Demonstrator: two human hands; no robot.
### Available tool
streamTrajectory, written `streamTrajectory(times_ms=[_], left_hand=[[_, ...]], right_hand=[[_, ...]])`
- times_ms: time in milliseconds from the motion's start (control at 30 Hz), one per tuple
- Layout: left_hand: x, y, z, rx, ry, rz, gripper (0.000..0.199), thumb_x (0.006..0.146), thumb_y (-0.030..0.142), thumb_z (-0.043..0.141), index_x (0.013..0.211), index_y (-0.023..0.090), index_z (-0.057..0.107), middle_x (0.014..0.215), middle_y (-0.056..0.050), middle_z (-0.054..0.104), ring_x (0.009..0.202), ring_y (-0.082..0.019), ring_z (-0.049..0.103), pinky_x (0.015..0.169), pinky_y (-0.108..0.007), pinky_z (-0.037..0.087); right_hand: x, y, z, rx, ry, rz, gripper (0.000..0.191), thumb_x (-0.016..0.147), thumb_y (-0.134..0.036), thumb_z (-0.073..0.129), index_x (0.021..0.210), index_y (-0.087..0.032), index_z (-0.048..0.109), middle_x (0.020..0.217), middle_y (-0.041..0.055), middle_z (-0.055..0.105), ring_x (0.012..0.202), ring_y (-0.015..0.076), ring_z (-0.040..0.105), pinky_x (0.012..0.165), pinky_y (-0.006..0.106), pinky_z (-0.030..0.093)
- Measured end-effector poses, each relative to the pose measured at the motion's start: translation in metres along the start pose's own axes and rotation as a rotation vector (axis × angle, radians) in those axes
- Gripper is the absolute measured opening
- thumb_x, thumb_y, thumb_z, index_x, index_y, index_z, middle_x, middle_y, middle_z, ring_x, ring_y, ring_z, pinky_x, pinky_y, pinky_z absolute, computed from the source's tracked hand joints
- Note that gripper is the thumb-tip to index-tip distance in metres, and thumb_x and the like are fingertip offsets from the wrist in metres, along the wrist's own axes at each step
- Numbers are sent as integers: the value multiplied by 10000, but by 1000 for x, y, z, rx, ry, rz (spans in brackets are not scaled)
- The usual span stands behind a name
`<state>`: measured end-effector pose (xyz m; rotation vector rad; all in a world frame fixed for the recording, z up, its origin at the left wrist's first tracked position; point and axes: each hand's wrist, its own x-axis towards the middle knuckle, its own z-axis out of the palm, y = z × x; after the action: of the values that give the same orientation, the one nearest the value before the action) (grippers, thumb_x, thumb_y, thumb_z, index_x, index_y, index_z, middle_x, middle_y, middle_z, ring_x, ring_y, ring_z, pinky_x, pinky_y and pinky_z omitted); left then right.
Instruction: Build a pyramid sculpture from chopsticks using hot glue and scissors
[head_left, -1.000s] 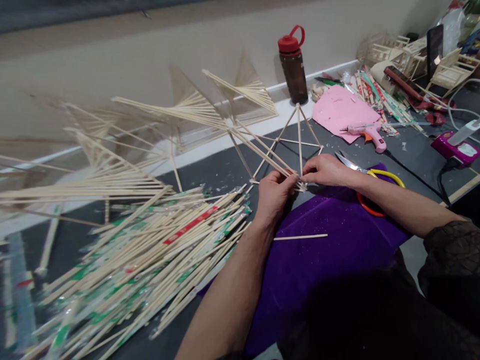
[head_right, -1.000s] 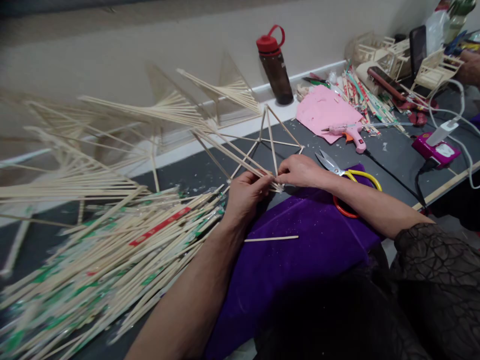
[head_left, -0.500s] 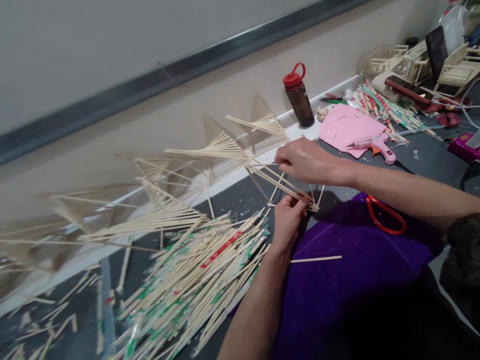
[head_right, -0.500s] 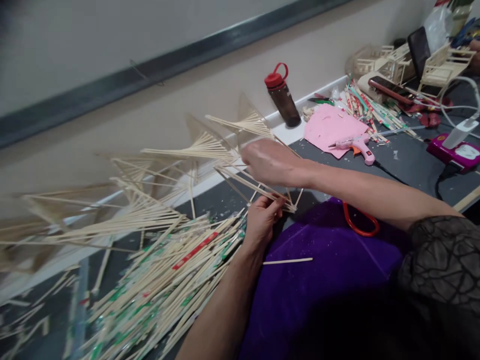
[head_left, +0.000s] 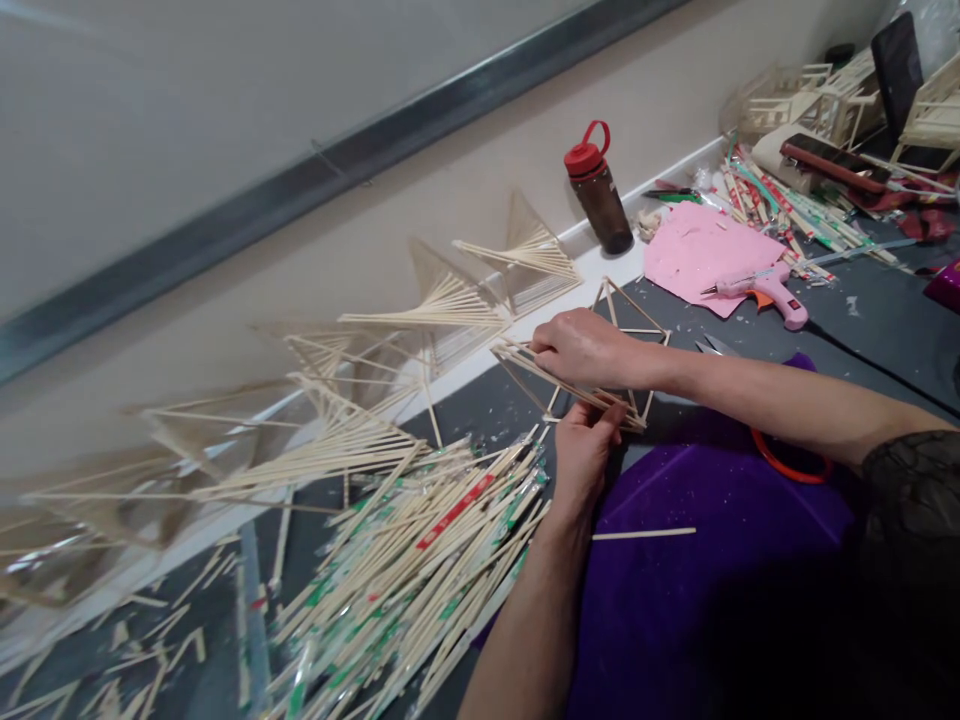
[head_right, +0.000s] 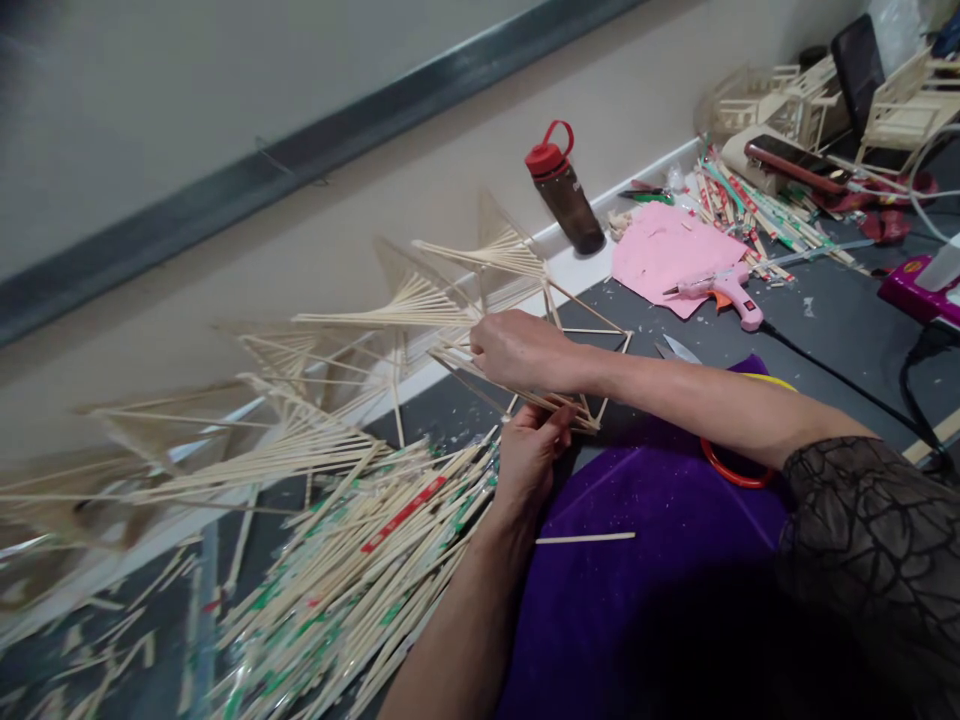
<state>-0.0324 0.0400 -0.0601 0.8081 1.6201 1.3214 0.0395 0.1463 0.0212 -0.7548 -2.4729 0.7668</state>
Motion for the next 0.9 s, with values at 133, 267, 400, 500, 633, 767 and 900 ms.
streamTrajectory(times_ms=[133,267,400,500,633,767,900], left_hand=[[0,0,0,10,1,-1,257,560,300,781,716,160,633,498,59,544,387,-50,371,406,-195,253],[1,0,0,12,-1,11,263,560,309,783,721,160,636,509,52,557,385,-53,377,401,-197,252],[0,0,1,4,-1,17,248,564,289,779,717,164,630,495,56,545,382,-54,375,400,-197,248],[0,1,2,9,8,28,229,562,276,772,701,169,625,486,60,531,379,-53,367,395,-197,231],[1,2,3,12,0,31,240,550,284,775,700,174,624,480,58,535,376,-57,372,390,-200,224],[1,1,4,15,8,40,240,553,302,774,664,177,601,460,58,524,376,-58,369,394,-199,233],[0,1,5,21,1,68,211,579,299,761,661,174,612,480,54,530,391,-57,378,401,-196,248]], right_hand=[[2,0,2,-7,-21,-14,301,858,-139,438,817,-103,735,844,126,712,704,149,510,634,294,307],[2,-1,2,-6,-45,-11,304,861,-134,432,835,-107,733,885,126,721,723,150,518,641,287,309],[2,-1,1,-21,-61,11,302,861,-123,430,858,-102,731,884,127,716,743,152,538,662,285,324],[3,0,1,-32,-59,-6,285,853,-117,443,844,-112,727,887,123,709,785,165,562,689,285,345],[-2,-5,-5,-75,-80,6,280,866,-119,437,893,-120,716,941,120,703,862,187,583,715,280,364],[-23,-12,-19,-143,-37,34,277,881,-126,445,987,-114,701,962,101,688,888,186,583,733,271,362],[-58,1,-29,-172,-69,104,238,860,-135,483,895,-127,718,876,71,699,805,158,576,699,262,351]])
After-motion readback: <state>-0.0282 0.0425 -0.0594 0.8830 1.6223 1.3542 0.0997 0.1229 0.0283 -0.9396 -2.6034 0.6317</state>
